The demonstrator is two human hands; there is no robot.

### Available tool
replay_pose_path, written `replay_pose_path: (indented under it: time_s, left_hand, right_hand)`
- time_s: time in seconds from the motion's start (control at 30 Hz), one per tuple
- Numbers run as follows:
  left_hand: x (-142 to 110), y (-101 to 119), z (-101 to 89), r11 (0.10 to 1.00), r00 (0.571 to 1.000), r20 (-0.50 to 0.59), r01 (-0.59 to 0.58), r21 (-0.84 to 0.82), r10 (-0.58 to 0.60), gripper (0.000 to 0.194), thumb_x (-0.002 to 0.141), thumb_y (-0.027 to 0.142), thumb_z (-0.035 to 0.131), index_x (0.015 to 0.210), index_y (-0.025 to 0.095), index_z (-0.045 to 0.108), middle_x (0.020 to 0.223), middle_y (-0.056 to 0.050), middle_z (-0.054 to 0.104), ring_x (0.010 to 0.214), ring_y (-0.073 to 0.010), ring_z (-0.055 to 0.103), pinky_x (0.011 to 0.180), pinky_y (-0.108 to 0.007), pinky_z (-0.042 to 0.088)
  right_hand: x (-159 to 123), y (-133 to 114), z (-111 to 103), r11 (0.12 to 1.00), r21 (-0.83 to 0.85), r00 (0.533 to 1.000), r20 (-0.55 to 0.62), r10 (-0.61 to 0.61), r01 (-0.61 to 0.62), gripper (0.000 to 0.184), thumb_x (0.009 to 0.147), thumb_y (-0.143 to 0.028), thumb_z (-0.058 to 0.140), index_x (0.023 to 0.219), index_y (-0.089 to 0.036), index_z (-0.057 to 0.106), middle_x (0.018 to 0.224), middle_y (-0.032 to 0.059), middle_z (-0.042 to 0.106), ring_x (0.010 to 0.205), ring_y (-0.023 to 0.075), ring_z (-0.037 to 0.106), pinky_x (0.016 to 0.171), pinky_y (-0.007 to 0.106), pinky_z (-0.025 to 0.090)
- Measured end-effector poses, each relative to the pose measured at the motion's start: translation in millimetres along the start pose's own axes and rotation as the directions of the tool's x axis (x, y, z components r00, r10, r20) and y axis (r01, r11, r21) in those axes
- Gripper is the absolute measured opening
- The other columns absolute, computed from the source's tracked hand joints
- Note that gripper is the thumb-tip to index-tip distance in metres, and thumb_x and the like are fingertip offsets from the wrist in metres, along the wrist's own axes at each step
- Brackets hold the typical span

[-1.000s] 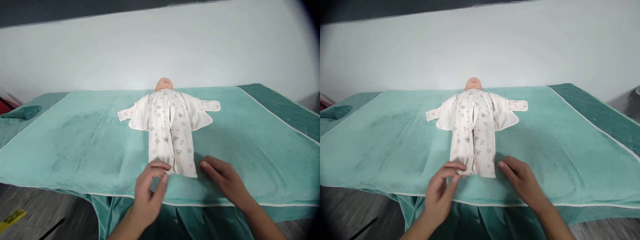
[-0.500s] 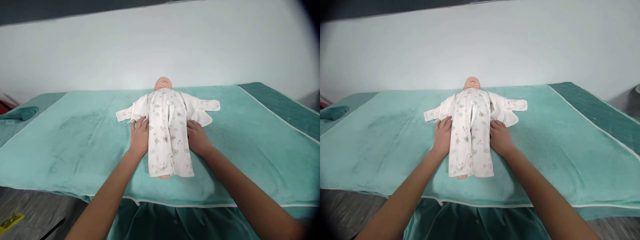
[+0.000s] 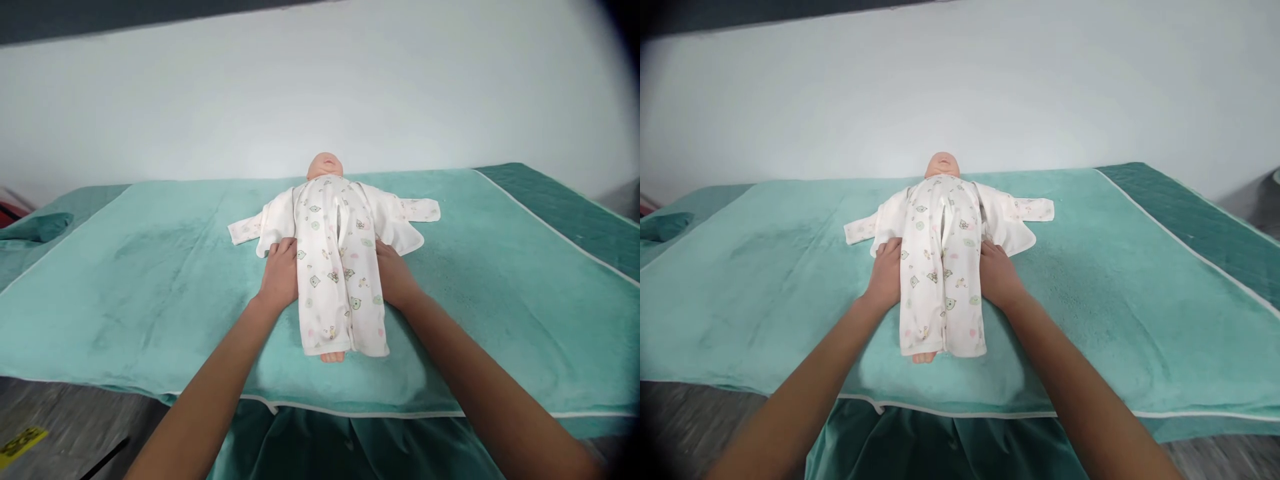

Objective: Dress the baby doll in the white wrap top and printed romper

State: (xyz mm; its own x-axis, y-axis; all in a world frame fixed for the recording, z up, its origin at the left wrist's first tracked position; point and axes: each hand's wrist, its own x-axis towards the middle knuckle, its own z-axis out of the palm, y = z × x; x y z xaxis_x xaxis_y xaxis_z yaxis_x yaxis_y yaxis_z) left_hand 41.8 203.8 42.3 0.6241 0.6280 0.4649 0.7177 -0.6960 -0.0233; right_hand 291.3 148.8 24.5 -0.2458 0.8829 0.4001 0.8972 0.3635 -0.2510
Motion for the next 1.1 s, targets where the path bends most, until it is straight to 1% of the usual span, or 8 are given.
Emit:
replay_pose_path:
  time_s: [0.2,0.33,0.43,0.53,0.77,0.9,1.0,1.1]
  left_hand:
    - [2.2,0.9,1.4,0.997,0.997,0.078,0.028,-0.068,-0.023,0.022,0.092,0.026,0.052,0.107,0.022,0.066,0.099,-0.013,0.061,0.101,-0.0346,0.050,0.081,-0.046,0.038]
    - [2.8,1.7,1.7,0.994,0.995,0.087,0.057,-0.088,-0.049,0.012,0.089,0.018,0.053,0.085,0.022,0.064,0.088,-0.012,0.061,0.094,-0.0330,0.051,0.078,-0.045,0.037]
    - [0.8,1.3,1.2,0.998,0.997,0.072,0.031,-0.060,-0.027,0.018,0.086,0.013,0.053,0.071,0.022,0.056,0.080,-0.010,0.059,0.090,-0.0304,0.052,0.074,-0.043,0.037]
    - [-2.3,-0.8,1.0,1.000,1.000,0.008,0.008,-0.030,-0.008,0.020,0.085,0.015,0.054,0.066,0.023,0.052,0.077,-0.009,0.059,0.082,-0.0276,0.052,0.071,-0.042,0.037]
    - [-9.0,-8.2,3.4,0.984,0.996,-0.075,-0.054,-0.168,0.042,0.025,0.085,0.025,0.054,0.061,0.023,0.050,0.069,-0.008,0.056,0.070,-0.0245,0.051,0.066,-0.040,0.037]
    - [-13.7,-6.5,0.6,0.958,0.996,-0.050,0.052,-0.281,-0.069,0.024,0.085,0.023,0.052,0.061,0.022,0.052,0.068,-0.005,0.058,0.068,-0.0209,0.054,0.063,-0.035,0.039]
    - [-17.6,-5.2,-2.4,0.904,0.968,-0.100,0.177,-0.388,-0.232,0.024,0.087,0.017,0.044,0.069,0.022,0.058,0.070,-0.003,0.061,0.070,-0.0184,0.057,0.065,-0.033,0.043]
    - [-20.5,-11.0,-0.6,0.823,0.865,-0.182,0.350,-0.448,-0.467,0.024,0.087,0.016,0.042,0.085,0.022,0.065,0.079,-0.002,0.066,0.078,-0.0182,0.062,0.075,-0.033,0.048]
  right_hand:
    - [-1.4,0.4,-2.5,0.994,0.108,1.000,-0.030,-0.002,0.005,0.022,0.091,-0.021,0.052,0.095,-0.022,0.073,0.107,0.0121,0.070,0.110,0.0303,0.061,0.092,0.045,0.050]
    - [-5.7,-0.2,-7.1,0.964,0.258,0.996,-0.082,-0.044,0.064,0.023,0.091,-0.035,0.056,0.098,-0.025,0.075,0.105,0.0093,0.072,0.107,0.0300,0.063,0.091,0.045,0.053]
    - [-8.0,0.3,-7.3,0.953,0.294,0.992,-0.115,-0.045,0.078,0.025,0.091,-0.040,0.057,0.098,-0.025,0.076,0.102,0.0097,0.072,0.104,0.0296,0.064,0.091,0.045,0.053]
    - [-8.1,1.5,-5.8,0.962,0.260,0.992,-0.115,-0.050,0.079,0.026,0.093,-0.038,0.055,0.096,-0.023,0.075,0.099,0.0107,0.071,0.103,0.0293,0.063,0.092,0.046,0.052]
    - [-8.9,-3.1,-12.2,0.978,0.204,0.999,-0.033,-0.042,0.048,0.022,0.089,-0.033,0.056,0.083,-0.021,0.074,0.093,0.0109,0.072,0.094,0.0283,0.065,0.084,0.042,0.052]
    - [-13.5,-7.3,-16.3,0.967,0.240,0.996,-0.018,0.089,-0.082,0.023,0.087,-0.025,0.053,0.074,-0.020,0.071,0.082,0.0076,0.070,0.081,0.0239,0.066,0.069,0.033,0.049]
    - [-16.9,3.7,-16.1,0.917,0.312,0.935,-0.170,0.310,-0.248,0.026,0.092,-0.028,0.047,0.088,-0.021,0.073,0.085,0.0055,0.071,0.079,0.0217,0.065,0.073,0.034,0.049]
    - [-19.4,29.9,-16.1,0.855,0.212,0.767,-0.378,0.519,-0.474,0.031,0.090,-0.035,0.051,0.109,-0.019,0.070,0.102,0.0119,0.071,0.092,0.0264,0.063,0.087,0.042,0.048]
